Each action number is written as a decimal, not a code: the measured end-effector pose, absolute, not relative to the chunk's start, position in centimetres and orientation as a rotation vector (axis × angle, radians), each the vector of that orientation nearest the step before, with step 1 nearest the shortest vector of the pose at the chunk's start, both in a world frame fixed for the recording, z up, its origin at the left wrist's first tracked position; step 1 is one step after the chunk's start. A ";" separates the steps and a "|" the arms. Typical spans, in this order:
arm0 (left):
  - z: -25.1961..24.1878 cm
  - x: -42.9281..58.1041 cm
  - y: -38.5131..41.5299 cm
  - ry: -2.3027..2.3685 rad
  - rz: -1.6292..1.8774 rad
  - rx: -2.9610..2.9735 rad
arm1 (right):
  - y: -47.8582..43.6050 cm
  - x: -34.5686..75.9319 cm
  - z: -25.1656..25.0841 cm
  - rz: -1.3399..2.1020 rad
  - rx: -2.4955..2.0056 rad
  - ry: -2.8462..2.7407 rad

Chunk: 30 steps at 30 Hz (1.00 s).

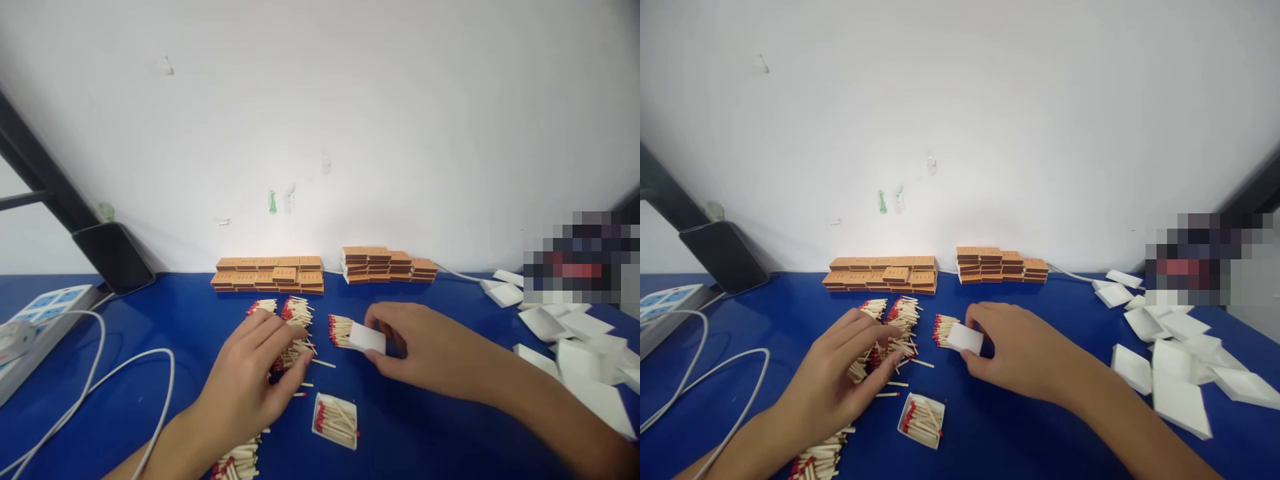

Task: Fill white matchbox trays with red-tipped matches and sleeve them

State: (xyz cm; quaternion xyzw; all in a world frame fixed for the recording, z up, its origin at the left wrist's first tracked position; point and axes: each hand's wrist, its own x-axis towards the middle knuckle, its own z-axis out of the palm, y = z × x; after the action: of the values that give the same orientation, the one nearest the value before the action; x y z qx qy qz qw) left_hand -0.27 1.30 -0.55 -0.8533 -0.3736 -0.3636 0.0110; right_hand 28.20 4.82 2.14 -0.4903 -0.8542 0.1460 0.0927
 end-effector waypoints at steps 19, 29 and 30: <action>0.3 -1.3 2.3 -1.080 -1.068 -2.877 | 3.7 24.0 0.2 0.484 -0.962 -2.390; -0.3 -2.3 3.7 -1.335 -1.384 -2.373 | 0.7 18.4 0.9 0.523 -1.231 -2.340; -0.4 -2.2 3.7 -1.334 -1.380 -2.390 | 0.6 18.0 0.7 0.518 -1.219 -2.363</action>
State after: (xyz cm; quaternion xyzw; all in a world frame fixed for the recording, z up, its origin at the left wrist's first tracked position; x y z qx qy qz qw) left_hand -2.18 3.66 -0.39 -0.7792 -0.4348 -0.4498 0.0382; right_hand 18.01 0.57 0.73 -0.4394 -0.8520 0.1868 0.2147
